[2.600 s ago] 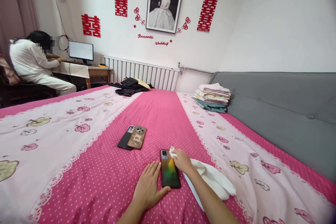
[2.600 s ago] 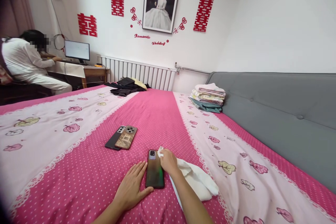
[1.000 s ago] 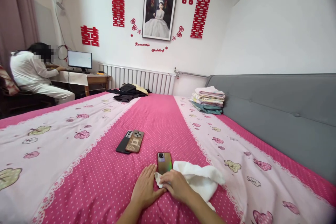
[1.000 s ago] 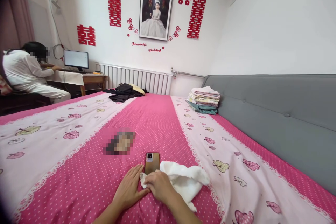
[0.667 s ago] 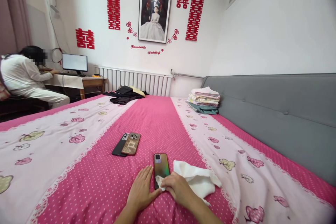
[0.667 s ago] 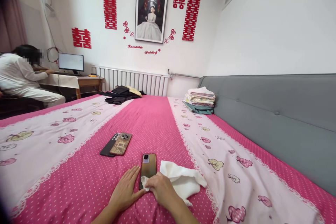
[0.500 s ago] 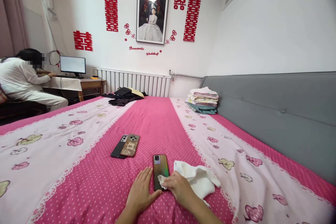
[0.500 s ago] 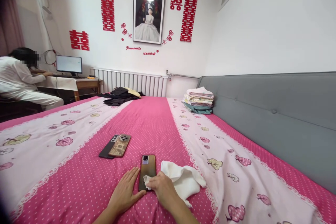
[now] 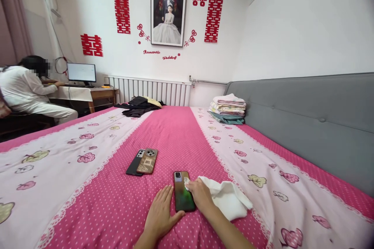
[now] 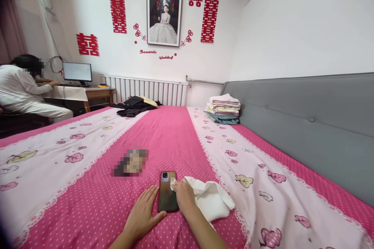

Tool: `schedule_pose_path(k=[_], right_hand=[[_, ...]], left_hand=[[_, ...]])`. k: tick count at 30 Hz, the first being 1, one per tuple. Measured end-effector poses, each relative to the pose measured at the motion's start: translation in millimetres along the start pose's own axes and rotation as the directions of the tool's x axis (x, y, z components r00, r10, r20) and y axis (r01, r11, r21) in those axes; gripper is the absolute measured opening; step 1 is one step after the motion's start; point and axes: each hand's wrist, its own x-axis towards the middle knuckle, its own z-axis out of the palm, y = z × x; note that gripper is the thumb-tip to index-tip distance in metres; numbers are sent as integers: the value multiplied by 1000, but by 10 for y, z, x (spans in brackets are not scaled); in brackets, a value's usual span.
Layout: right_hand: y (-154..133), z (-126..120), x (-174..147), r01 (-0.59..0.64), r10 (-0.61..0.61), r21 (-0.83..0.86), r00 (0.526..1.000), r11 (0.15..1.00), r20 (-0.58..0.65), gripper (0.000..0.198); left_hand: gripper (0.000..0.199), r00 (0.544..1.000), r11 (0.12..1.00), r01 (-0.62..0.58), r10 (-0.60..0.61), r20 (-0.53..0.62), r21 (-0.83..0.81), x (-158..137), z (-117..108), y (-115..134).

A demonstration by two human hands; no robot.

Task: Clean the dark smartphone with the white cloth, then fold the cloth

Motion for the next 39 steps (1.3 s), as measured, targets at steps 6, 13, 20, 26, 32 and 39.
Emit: schedule_pose_path(k=[6,13,20,26,32,39], right_hand=[[-32,38,255,-38,37,-87,999,995,-8,31],[-71,79,422,21,-21,-153,1000,988,4,33],[-156,148,413,175,-170,-138,984,975,51,31],[-196,124,264,297,-286,-95,952,950,111,31],[-208,31,15,407,-398,-35,905,913,151,31],[-112,-22,-302,482,-463,-67,865,873,192,31]], left_hand=[[78,998,1000,28,-27,49,-11,2,-57,50],[81,998,1000,13,-12,64,-17,-8,-102,84],[80,999,999,5,-4,35,-45,-19,-58,71],[81,1000,999,-1,2,31,-45,-19,-42,59],[81,999,999,0,2,53,-40,-7,-83,75],[81,998,999,26,-24,57,-38,-13,-99,82]])
